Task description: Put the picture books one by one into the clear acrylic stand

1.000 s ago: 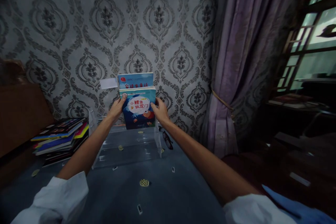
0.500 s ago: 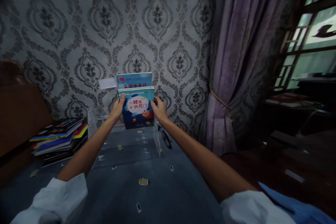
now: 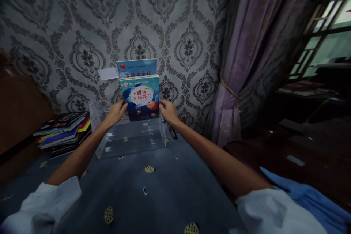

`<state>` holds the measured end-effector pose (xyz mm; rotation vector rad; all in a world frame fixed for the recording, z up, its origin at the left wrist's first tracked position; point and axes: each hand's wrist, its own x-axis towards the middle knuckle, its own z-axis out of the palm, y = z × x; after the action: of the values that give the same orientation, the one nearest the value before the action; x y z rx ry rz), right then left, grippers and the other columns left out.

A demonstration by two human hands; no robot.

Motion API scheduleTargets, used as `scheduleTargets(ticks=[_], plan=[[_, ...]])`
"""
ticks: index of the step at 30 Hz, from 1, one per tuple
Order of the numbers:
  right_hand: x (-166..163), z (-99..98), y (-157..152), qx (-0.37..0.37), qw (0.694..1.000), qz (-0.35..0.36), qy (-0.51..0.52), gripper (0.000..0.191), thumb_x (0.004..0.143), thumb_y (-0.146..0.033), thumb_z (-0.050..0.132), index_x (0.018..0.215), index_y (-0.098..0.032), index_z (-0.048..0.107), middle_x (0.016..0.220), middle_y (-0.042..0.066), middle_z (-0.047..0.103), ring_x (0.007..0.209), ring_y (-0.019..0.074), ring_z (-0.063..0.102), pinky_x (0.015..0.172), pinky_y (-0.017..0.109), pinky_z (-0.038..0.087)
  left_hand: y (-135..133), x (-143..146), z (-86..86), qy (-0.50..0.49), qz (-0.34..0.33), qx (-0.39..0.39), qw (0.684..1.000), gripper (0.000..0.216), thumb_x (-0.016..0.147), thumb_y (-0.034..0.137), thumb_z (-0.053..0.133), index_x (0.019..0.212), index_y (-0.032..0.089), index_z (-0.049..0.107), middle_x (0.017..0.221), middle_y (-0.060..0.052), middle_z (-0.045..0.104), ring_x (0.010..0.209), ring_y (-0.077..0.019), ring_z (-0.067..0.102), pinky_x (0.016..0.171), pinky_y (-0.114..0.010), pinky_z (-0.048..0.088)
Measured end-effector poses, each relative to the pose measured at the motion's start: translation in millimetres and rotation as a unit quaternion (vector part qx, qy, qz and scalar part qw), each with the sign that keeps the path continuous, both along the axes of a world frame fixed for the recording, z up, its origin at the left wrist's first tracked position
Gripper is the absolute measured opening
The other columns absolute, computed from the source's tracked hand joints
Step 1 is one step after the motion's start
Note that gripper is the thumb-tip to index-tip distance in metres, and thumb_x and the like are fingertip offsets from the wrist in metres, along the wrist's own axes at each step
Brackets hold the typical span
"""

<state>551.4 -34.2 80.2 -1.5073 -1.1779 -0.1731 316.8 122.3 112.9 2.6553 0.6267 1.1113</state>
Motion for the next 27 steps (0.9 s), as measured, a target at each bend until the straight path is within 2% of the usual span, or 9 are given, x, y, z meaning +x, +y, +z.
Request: scheduleTargets(ticks=[6, 17, 27], plan=[[-7.3, -1.0, -4.8, -0.006, 1.0, -0.001, -0.021, 0.038, 0.08, -0.018, 0.054, 0.108, -0.023, 0.078, 0.106, 0.004, 0.079, 0.102, 0.0305, 0.073, 0.095, 0.049, 0.056, -3.2, 1.3, -5.7, 0.011, 0.017, 0.004, 1.0, 0.025, 0.101, 0.028, 0.039, 0.093, 0.018, 0.061, 0.086, -0.011, 0.07, 0.089, -0.0269, 0.069, 0.084, -0.035, 0.048], [-11.6, 0.6, -3.9, 0.001, 1.0, 0.003, -0.02, 0.043, 0.075, -0.016, 0.05, 0.107, -0.016, 0.079, 0.103, 0.007, 0.08, 0.096, 0.031, 0.075, 0.091, 0.048, 0.058, -10.7, 7.8, -8.7, 0.024, 0.056, 0.012, 0.998, 0.025, 0.102, 0.019, 0.037, 0.104, 0.013, 0.062, 0.101, -0.02, 0.071, 0.096, -0.0306, 0.069, 0.087, -0.038, 0.048], [-8.5, -5.1, -2.6, 0.016, 1.0, 0.026, -0.009, 0.042, 0.075, -0.017, 0.052, 0.109, -0.017, 0.077, 0.107, 0.007, 0.079, 0.099, 0.0286, 0.074, 0.095, 0.048, 0.057, -5.3, 7.1, -15.2, 0.008, 0.042, 0.025, 0.999, 0.025, 0.102, 0.021, 0.037, 0.105, 0.016, 0.062, 0.098, -0.014, 0.07, 0.099, -0.027, 0.068, 0.092, -0.037, 0.048]])
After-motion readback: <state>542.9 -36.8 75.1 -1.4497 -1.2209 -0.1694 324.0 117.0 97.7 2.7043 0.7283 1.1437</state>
